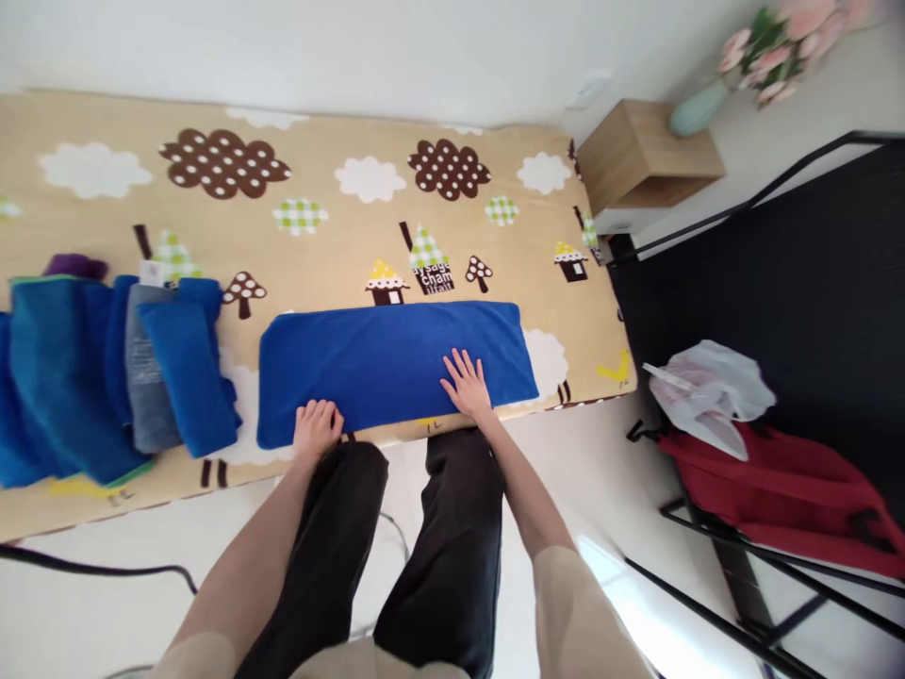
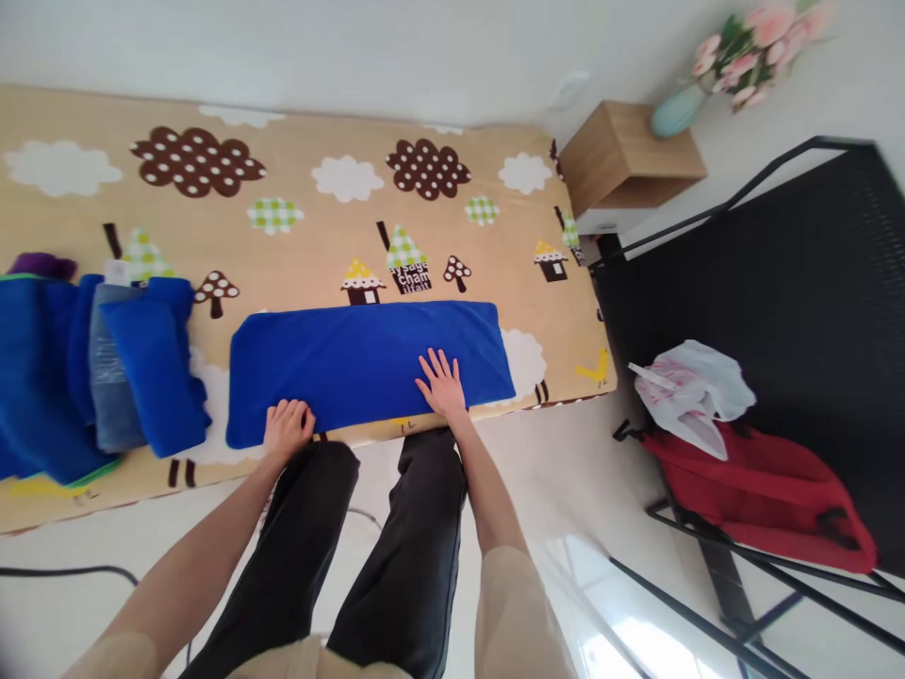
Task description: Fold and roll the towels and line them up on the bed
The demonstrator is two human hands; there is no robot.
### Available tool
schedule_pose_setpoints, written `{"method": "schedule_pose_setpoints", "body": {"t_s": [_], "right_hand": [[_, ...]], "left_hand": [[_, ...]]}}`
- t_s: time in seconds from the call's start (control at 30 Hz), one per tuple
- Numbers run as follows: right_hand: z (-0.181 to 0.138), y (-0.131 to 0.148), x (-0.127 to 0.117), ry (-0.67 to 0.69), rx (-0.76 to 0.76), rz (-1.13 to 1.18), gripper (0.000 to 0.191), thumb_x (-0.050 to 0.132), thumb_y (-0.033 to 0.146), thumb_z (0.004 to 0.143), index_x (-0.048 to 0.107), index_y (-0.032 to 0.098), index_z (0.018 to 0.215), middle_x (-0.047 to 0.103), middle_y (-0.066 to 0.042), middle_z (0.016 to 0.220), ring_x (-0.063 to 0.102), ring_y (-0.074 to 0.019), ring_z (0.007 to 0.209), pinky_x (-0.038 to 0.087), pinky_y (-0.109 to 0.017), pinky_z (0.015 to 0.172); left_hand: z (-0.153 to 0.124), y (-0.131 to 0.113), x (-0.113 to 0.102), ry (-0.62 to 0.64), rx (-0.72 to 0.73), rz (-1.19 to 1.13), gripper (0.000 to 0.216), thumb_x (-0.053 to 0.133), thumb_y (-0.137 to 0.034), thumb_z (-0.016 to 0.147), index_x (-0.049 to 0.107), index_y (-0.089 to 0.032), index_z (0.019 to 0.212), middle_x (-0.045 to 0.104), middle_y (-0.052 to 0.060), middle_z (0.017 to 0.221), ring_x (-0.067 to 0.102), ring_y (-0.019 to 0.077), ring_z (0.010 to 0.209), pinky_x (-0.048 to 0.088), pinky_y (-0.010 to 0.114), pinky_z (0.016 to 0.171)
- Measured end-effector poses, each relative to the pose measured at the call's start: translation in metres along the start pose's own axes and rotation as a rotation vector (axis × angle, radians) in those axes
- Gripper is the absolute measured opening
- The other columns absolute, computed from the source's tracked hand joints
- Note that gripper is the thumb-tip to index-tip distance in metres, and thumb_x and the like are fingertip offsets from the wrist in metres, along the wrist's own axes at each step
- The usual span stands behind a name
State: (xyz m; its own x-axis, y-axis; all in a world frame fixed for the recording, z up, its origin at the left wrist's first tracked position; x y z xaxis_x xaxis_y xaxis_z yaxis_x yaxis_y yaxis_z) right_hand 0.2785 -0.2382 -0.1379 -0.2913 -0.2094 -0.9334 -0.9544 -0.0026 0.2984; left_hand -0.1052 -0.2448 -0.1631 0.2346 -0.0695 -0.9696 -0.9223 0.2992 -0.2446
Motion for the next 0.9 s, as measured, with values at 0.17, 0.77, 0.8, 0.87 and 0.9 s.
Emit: {"method": "schedule_pose_setpoints", "body": {"t_s": [0.17, 0.77, 0.8, 0.87, 0.9], "right_hand": [[0.009, -0.044, 0.006, -0.199, 0.332, -0.023, 0.066, 0.031, 0.048, 0.108, 0.031, 0.019, 0.167, 0.018, -0.01, 0.177, 0.009, -0.0283, 0.165, 0.009, -0.059, 0.131], [0.054, 0.031, 0.005, -0.068, 0.041, -0.04, 0.065, 0.027, 0.046, 0.109, 0.031, 0.018, 0.168, 0.017, -0.008, 0.177, 0.007, -0.0286, 0.165, 0.004, -0.056, 0.132], [0.058, 0.044, 0.01, -0.062, 0.021, -0.034, 0.066, 0.027, 0.048, 0.109, 0.03, 0.019, 0.168, 0.017, -0.007, 0.177, 0.007, -0.029, 0.165, 0.004, -0.057, 0.132], [0.065, 0.061, 0.019, -0.091, 0.063, -0.023, 0.068, 0.027, 0.05, 0.109, 0.026, 0.018, 0.169, 0.015, -0.008, 0.177, 0.006, -0.0302, 0.165, 0.004, -0.059, 0.132], [0.068, 0.065, 0.022, -0.116, 0.107, -0.019, 0.07, 0.027, 0.051, 0.109, 0.023, 0.018, 0.17, 0.015, -0.009, 0.177, 0.006, -0.0305, 0.165, 0.004, -0.059, 0.132]], "left_hand": [[0.003, 0.007, 0.011, -0.009, -0.03, -0.05, 0.018, 0.051, -0.027, 0.092, 0.062, -0.023, 0.078, 0.064, 0.011, 0.082, 0.058, 0.0314, 0.09, 0.034, 0.043, 0.077], [0.003, 0.005, 0.01, 0.044, -0.025, -0.018, 0.02, 0.05, -0.027, 0.093, 0.064, -0.022, 0.08, 0.065, 0.012, 0.085, 0.058, 0.0323, 0.091, 0.036, 0.044, 0.077], [0.003, 0.005, 0.011, 0.044, -0.03, -0.025, 0.02, 0.049, -0.027, 0.093, 0.064, -0.023, 0.08, 0.065, 0.012, 0.084, 0.058, 0.0323, 0.09, 0.036, 0.044, 0.077], [0.003, 0.006, 0.011, 0.047, -0.039, -0.031, 0.02, 0.049, -0.027, 0.093, 0.063, -0.023, 0.079, 0.064, 0.012, 0.083, 0.058, 0.0323, 0.09, 0.036, 0.044, 0.077], [0.004, 0.006, 0.011, 0.049, -0.04, -0.031, 0.02, 0.049, -0.027, 0.093, 0.063, -0.023, 0.079, 0.064, 0.012, 0.083, 0.058, 0.0324, 0.089, 0.036, 0.044, 0.077]]}}
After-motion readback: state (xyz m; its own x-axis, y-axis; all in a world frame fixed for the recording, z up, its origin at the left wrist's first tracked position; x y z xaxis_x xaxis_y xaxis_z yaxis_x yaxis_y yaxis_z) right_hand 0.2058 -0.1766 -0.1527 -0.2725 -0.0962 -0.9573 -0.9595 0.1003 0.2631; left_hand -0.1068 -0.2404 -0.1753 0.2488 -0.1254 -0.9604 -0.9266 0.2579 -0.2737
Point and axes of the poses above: each hand's wrist, its own z-axis towards the middle knuckle, its own x-axis out of the palm, y = z × x, the point moved 1 cm from there along z, towards the middle knuckle
